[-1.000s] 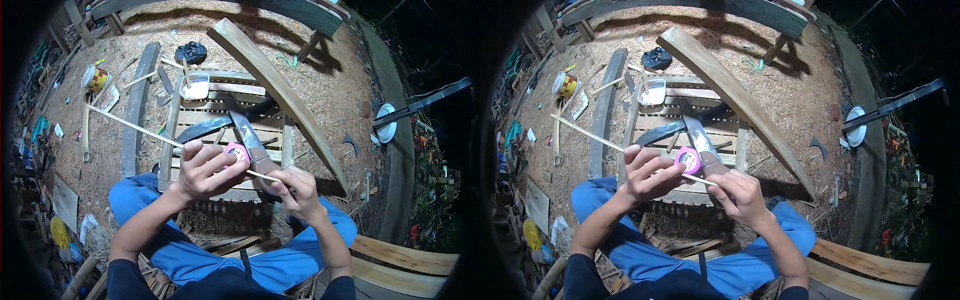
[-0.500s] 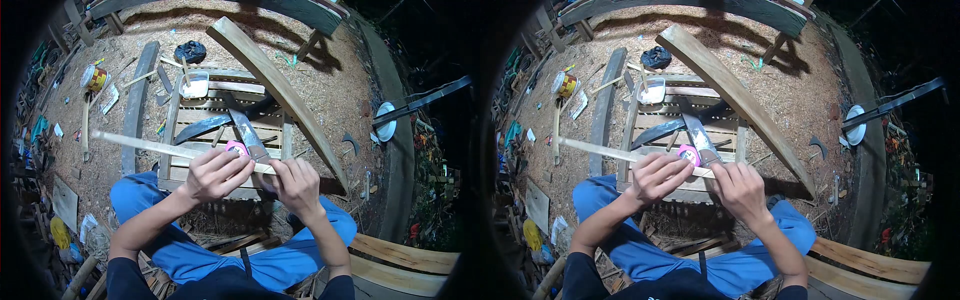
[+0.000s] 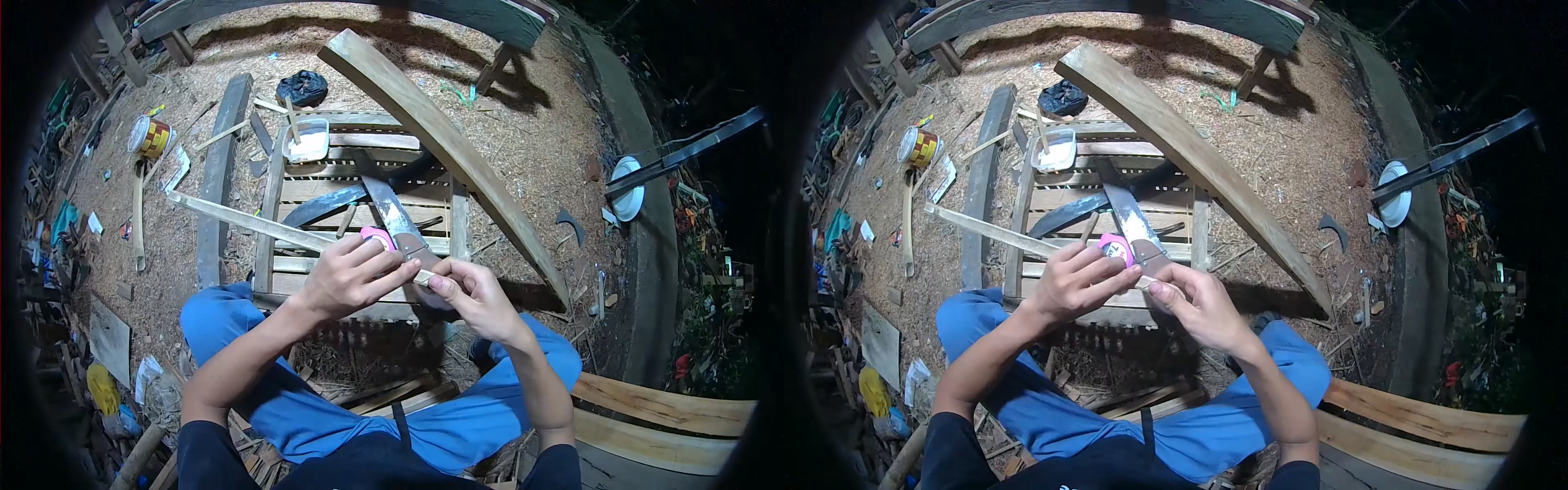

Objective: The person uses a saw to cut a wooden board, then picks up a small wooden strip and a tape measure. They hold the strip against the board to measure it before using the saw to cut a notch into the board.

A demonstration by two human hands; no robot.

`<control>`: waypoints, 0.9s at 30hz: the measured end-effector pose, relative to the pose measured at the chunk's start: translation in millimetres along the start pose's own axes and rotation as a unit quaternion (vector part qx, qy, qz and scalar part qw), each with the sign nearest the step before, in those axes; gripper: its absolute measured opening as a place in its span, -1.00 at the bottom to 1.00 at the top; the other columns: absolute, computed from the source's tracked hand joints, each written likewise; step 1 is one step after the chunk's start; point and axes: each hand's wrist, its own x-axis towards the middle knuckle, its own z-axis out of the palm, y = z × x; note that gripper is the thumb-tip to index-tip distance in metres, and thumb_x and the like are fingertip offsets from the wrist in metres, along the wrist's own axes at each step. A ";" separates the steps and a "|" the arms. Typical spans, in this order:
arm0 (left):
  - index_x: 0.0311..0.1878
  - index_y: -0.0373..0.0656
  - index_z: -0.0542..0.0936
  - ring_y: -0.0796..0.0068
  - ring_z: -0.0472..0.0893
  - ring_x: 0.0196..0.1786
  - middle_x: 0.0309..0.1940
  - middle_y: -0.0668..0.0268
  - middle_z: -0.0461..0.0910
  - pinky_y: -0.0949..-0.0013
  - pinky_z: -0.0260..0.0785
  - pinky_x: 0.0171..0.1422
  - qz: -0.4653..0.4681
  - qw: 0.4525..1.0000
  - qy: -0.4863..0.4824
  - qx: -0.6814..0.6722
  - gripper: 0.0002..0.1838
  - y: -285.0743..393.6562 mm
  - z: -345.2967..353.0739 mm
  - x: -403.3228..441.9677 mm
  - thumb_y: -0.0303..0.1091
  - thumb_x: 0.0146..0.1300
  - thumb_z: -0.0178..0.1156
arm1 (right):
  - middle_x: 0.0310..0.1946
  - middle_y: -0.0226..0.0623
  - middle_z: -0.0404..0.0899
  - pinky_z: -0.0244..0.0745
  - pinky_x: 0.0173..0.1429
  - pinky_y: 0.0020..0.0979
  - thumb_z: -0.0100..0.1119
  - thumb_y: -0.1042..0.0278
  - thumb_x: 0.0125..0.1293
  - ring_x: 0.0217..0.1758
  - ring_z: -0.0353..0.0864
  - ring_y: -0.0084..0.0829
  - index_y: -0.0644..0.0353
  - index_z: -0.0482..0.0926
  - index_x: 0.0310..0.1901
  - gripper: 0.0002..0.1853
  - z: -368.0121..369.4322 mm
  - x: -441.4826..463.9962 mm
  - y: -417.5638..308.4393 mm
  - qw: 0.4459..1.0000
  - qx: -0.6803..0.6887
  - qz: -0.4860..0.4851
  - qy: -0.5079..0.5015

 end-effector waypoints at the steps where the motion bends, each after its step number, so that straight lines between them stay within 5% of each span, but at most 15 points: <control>1: 0.16 0.04 0.76 0.45 0.62 -0.28 -0.22 0.45 0.68 0.35 0.40 -0.30 -0.002 1.000 0.009 -0.002 -0.54 0.5 -1.1 0.5 -0.23 0.16 0.52 | -0.27 -0.59 0.50 0.39 -0.09 -0.53 0.16 0.16 0.69 -0.21 0.41 -0.72 0.29 0.60 -0.02 -0.70 3.6 -1.0 2.4 0.999 -0.006 -0.015 0.028; 14: 0.07 -0.04 0.78 0.34 0.62 -0.33 -0.23 0.33 0.74 0.28 0.46 -0.30 -0.078 0.987 0.061 -0.128 -0.55 4.5 -8.7 22.5 -0.32 0.06 0.64 | -0.14 -0.54 0.63 0.49 0.00 -0.54 0.22 0.15 0.65 -0.11 0.53 -0.73 0.28 0.64 0.14 -0.67 -1.3 -0.8 -6.5 0.997 -0.004 -0.068 0.036; 17: 0.07 -0.04 0.78 0.33 0.63 -0.32 -0.24 0.33 0.73 0.30 0.47 -0.28 -0.079 0.988 0.028 -0.127 -0.58 1.3 -9.7 20.7 -0.34 0.10 0.61 | -0.12 -0.47 0.68 0.55 0.06 -0.47 0.21 0.18 0.65 -0.06 0.60 -0.64 0.30 0.65 0.13 -0.69 -4.5 -3.4 -12.1 0.997 -0.018 -0.058 0.039; 22: 0.08 -0.10 0.75 0.18 0.71 -0.25 -0.26 0.25 0.70 0.19 0.56 -0.19 -0.138 0.969 -0.054 -0.200 -0.65 0.8 -9.1 14.0 -0.41 0.22 0.51 | -0.10 -0.12 0.79 0.63 0.12 -0.28 0.22 0.31 0.59 -0.04 0.80 -0.28 0.31 0.67 0.11 -0.74 -5.9 2.4 -9.4 0.964 -0.224 -0.118 0.081; 26: 0.09 -0.11 0.73 0.11 0.75 -0.24 -0.24 0.19 0.73 0.13 0.58 -0.19 -0.176 0.956 -0.107 -0.210 -0.65 -1.2 -7.7 11.2 -0.40 0.23 0.49 | -0.10 -0.10 0.80 0.63 0.10 -0.30 0.25 0.33 0.57 -0.05 0.81 -0.29 0.29 0.69 0.12 -0.75 -1.7 10.9 -2.6 0.942 -0.297 -0.125 0.098; 27: 0.09 -0.10 0.74 0.10 0.76 -0.26 -0.24 0.19 0.74 0.13 0.59 -0.20 -0.176 0.957 -0.117 -0.197 -0.65 -0.8 -8.0 11.5 -0.39 0.22 0.50 | -0.11 -0.04 0.79 0.65 0.09 -0.23 0.25 0.33 0.56 -0.04 0.81 -0.14 0.30 0.70 0.10 -0.75 1.6 13.5 -0.7 0.938 -0.306 -0.115 0.112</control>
